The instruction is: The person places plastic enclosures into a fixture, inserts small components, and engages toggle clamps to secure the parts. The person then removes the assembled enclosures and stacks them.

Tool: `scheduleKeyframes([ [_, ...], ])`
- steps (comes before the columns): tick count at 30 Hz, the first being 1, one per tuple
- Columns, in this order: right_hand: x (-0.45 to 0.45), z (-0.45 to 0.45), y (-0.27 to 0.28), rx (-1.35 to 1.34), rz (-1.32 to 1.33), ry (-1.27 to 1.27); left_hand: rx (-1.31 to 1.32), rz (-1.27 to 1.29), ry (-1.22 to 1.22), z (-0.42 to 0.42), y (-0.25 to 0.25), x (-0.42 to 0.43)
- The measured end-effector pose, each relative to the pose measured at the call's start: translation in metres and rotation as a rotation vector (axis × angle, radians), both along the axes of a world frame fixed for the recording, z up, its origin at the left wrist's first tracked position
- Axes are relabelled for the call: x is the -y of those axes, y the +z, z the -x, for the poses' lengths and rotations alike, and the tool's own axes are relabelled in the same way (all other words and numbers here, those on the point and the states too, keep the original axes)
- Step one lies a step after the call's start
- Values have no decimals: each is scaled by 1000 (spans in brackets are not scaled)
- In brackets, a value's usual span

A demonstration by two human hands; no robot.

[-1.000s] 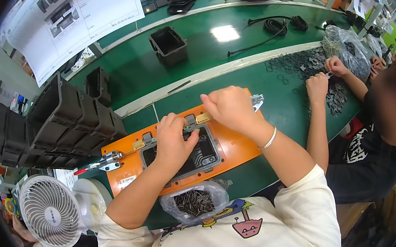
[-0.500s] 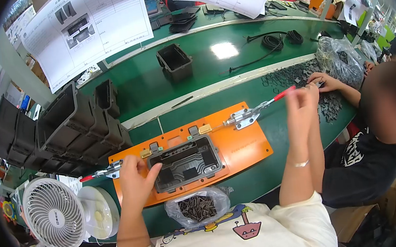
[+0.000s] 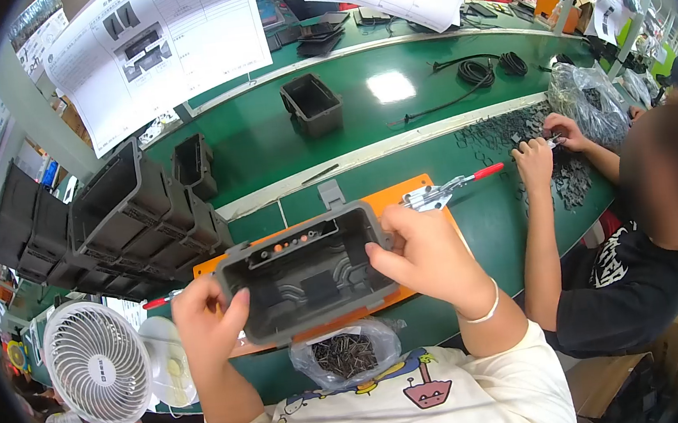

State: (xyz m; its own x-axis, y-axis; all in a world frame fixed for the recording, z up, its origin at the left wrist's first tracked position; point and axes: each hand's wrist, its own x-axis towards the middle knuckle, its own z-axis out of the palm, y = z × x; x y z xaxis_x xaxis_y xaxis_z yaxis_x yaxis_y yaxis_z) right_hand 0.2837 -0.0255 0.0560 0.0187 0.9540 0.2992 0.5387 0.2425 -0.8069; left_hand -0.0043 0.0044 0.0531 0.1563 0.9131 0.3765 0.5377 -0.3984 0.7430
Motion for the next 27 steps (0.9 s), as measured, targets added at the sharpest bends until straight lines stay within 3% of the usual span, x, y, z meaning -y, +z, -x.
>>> scheduleKeyframes([
  [5,5,-4,-12,-219,-70,203,55,-313,-75,-10,26,48],
  [7,5,-6,-19,-169,-124,224,76,-384,-72,-19,28,58],
  [14,9,-9,-30,-189,-229,221,3,-428,-93,-19,23,62],
  [19,24,-6,-17,-180,-335,160,8,-187,-26,-15,-10,32],
  [22,31,7,3,40,-366,172,60,-25,-44,-25,-47,9],
  [27,33,22,12,153,-435,147,87,30,-54,-35,-67,-2],
])
